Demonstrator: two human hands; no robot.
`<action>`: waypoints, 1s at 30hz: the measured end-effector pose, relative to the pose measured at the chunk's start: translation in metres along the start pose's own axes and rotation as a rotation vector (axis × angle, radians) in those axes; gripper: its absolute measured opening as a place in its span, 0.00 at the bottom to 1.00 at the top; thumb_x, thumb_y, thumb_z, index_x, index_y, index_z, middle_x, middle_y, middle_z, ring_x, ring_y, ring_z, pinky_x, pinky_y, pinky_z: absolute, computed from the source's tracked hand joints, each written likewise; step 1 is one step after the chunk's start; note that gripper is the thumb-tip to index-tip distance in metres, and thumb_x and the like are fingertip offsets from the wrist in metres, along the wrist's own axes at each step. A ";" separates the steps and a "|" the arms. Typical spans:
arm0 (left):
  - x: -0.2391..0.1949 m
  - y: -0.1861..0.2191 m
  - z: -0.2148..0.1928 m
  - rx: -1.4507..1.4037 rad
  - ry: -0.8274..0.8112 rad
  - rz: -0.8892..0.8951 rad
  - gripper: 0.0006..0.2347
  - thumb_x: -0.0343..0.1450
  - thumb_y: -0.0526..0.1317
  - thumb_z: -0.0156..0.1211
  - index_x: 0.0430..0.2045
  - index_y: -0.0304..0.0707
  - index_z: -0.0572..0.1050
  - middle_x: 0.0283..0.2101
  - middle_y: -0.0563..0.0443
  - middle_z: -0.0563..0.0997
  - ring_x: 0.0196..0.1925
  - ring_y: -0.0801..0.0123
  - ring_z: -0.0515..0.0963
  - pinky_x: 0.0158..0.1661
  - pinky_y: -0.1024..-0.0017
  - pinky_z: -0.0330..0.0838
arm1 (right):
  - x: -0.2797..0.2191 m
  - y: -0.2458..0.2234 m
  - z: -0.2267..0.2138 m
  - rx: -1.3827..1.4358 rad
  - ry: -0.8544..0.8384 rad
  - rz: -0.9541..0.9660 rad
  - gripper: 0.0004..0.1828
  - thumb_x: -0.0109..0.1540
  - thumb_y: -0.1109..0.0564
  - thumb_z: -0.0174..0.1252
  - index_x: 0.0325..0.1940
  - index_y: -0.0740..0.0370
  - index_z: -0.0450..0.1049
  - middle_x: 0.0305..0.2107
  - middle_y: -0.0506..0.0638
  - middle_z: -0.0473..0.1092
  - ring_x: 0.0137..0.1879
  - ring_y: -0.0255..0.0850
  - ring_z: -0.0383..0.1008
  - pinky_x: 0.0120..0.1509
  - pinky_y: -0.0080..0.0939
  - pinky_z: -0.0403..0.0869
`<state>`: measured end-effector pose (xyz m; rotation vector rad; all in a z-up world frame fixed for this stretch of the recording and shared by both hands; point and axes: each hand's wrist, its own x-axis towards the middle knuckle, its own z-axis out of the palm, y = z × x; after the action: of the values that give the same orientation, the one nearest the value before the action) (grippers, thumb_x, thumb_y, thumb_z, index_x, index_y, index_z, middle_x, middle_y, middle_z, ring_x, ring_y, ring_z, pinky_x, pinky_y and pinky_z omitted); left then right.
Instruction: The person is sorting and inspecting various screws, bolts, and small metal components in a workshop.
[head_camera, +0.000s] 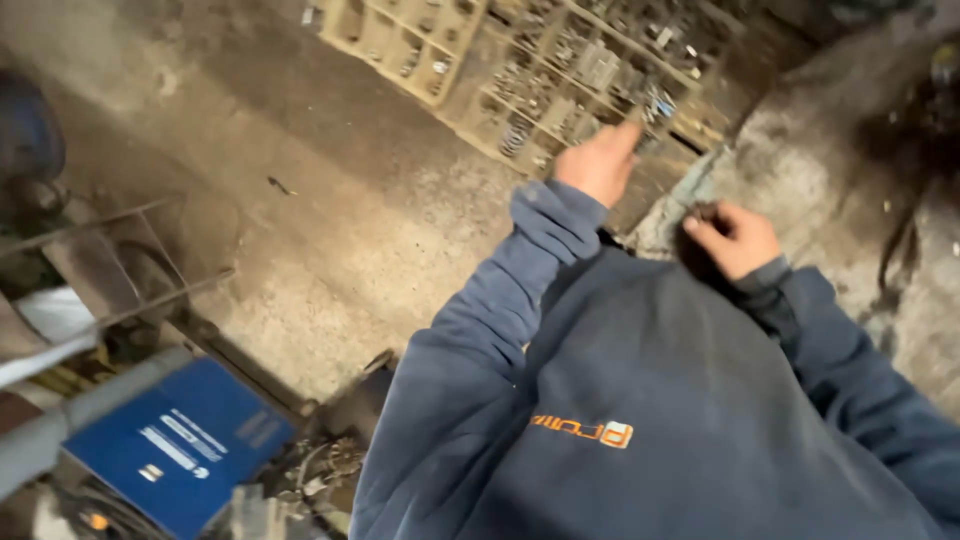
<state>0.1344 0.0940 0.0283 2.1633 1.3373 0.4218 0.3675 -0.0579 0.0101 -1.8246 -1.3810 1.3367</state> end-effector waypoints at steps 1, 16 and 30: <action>-0.001 0.004 0.001 0.030 -0.025 0.009 0.11 0.69 0.39 0.62 0.44 0.45 0.73 0.38 0.45 0.77 0.40 0.47 0.80 0.35 0.52 0.75 | -0.002 0.006 0.000 0.006 -0.001 0.041 0.15 0.67 0.48 0.62 0.46 0.64 0.78 0.31 0.54 0.76 0.38 0.39 0.75 0.45 0.41 0.74; -0.013 -0.013 0.002 -0.038 0.219 0.221 0.09 0.66 0.34 0.59 0.38 0.50 0.75 0.36 0.55 0.74 0.44 0.60 0.76 0.39 0.63 0.76 | 0.004 -0.017 0.009 -0.160 0.018 0.080 0.15 0.65 0.48 0.62 0.46 0.61 0.80 0.31 0.52 0.78 0.37 0.37 0.78 0.45 0.40 0.75; -0.053 -0.011 -0.048 -0.173 0.240 0.074 0.09 0.71 0.50 0.63 0.36 0.51 0.81 0.30 0.50 0.81 0.34 0.56 0.81 0.35 0.62 0.77 | 0.004 0.009 0.029 -0.324 0.280 -0.140 0.18 0.66 0.43 0.63 0.41 0.61 0.79 0.25 0.57 0.74 0.31 0.47 0.75 0.40 0.45 0.73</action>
<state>0.0770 0.0647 0.0613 2.0717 1.2944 0.8173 0.3452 -0.0627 -0.0109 -1.9848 -1.6029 0.7861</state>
